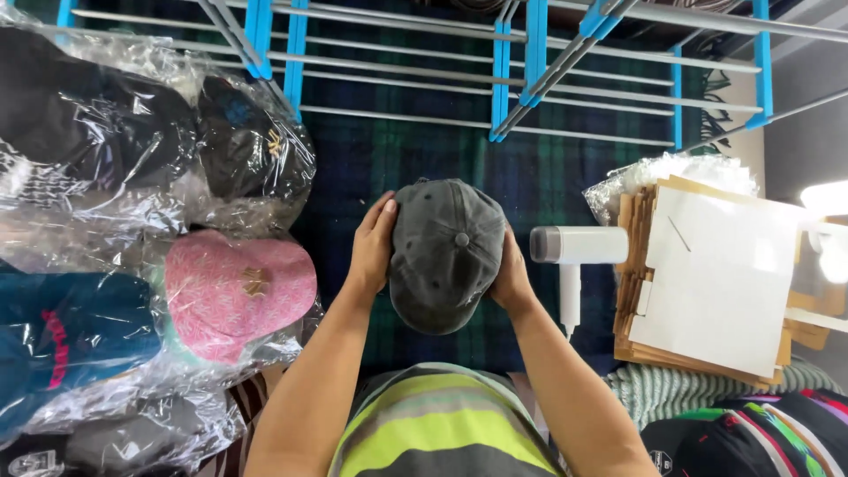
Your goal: The person uses a wooden brush to clean a dark gray baseball cap on a table. They brush the exterior panels and brim, then turn the cap inside out to brush the interior fabric. The person flips the cap back to its original orientation and continues brushing the exterior surface.
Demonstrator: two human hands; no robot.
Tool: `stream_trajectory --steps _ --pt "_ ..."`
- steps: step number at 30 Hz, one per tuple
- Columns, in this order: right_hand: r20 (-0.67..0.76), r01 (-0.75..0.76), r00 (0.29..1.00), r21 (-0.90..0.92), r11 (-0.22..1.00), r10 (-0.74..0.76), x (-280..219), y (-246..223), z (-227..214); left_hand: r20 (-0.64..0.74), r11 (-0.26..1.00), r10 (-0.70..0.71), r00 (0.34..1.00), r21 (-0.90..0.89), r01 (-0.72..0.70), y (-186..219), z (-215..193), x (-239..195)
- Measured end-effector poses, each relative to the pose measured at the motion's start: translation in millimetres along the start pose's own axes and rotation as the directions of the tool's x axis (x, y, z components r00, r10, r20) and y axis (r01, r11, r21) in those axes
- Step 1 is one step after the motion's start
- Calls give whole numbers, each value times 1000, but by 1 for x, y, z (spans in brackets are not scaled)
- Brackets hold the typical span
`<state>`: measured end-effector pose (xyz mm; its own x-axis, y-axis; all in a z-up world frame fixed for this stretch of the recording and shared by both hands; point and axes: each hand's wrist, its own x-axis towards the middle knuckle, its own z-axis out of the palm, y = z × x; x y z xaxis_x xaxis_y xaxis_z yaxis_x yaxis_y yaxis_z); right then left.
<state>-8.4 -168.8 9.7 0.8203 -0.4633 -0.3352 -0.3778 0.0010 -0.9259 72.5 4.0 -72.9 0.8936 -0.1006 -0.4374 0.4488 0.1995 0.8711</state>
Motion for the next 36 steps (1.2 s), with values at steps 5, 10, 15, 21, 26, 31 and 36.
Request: stream_trajectory --steps 5,10,15,21,26,31,36 --pt "110 296 947 59 953 -301 52 44 -17 13 975 174 985 140 -174 -5 -2 19" --pt "127 72 988 108 992 -86 69 53 -17 -83 900 73 994 434 -30 -59 -31 63" --pt "17 -222 973 336 915 229 28 79 -34 -166 990 -118 979 -102 102 -52 -39 -37" --pt "246 -311 948 571 760 203 -26 170 -40 -133 964 -253 958 -114 238 -97 -36 -80" --pt "199 -264 964 607 749 179 -19 193 -37 -182 984 -180 967 -29 177 -108 -46 -69" --pt "190 -310 951 540 783 245 -11 220 -34 -211 991 -116 970 40 128 -138 -52 -56" --pt "101 -316 945 46 948 311 -28 128 -37 -160 955 -210 964 178 238 -111 -57 -64"
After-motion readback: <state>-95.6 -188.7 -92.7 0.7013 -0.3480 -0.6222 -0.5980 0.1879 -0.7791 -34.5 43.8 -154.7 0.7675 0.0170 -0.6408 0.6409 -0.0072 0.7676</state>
